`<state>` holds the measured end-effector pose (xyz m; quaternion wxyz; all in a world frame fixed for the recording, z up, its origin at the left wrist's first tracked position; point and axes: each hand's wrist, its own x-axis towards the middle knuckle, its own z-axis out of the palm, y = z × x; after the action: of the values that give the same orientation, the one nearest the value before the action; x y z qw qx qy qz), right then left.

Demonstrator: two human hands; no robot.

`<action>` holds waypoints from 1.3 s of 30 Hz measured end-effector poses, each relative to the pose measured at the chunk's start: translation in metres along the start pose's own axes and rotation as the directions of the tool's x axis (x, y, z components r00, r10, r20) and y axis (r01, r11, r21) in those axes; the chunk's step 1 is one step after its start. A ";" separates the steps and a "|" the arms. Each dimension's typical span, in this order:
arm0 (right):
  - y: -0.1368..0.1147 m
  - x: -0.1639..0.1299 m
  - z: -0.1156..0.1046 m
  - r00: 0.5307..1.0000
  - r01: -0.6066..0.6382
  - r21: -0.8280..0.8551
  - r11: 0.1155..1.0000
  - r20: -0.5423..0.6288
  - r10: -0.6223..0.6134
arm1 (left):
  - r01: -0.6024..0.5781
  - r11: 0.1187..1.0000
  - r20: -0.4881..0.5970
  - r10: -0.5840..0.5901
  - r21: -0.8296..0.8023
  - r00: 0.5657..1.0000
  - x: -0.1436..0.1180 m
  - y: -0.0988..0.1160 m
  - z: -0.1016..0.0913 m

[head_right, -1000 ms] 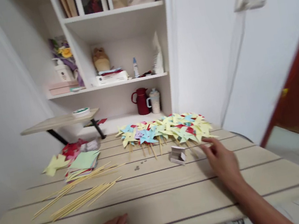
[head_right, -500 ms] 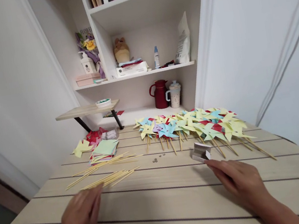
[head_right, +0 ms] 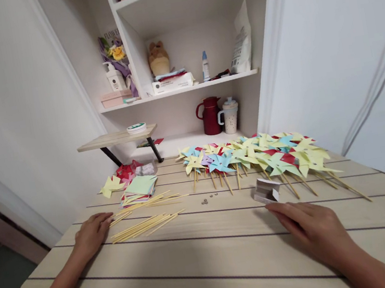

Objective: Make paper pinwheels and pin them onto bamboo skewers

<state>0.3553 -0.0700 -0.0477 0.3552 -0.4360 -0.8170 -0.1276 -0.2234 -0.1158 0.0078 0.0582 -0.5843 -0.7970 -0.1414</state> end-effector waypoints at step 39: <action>-0.004 0.006 0.004 0.965 0.095 -0.054 0.994 0.249 -0.078 | -0.315 0.940 -0.295 0.340 0.131 0.893 0.006 0.085 -0.007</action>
<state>0.3474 -0.0665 -0.0463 0.2305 -0.4237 -0.8685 -0.1143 -0.1453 -0.0885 0.0294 0.2300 -0.6774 -0.6728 -0.1884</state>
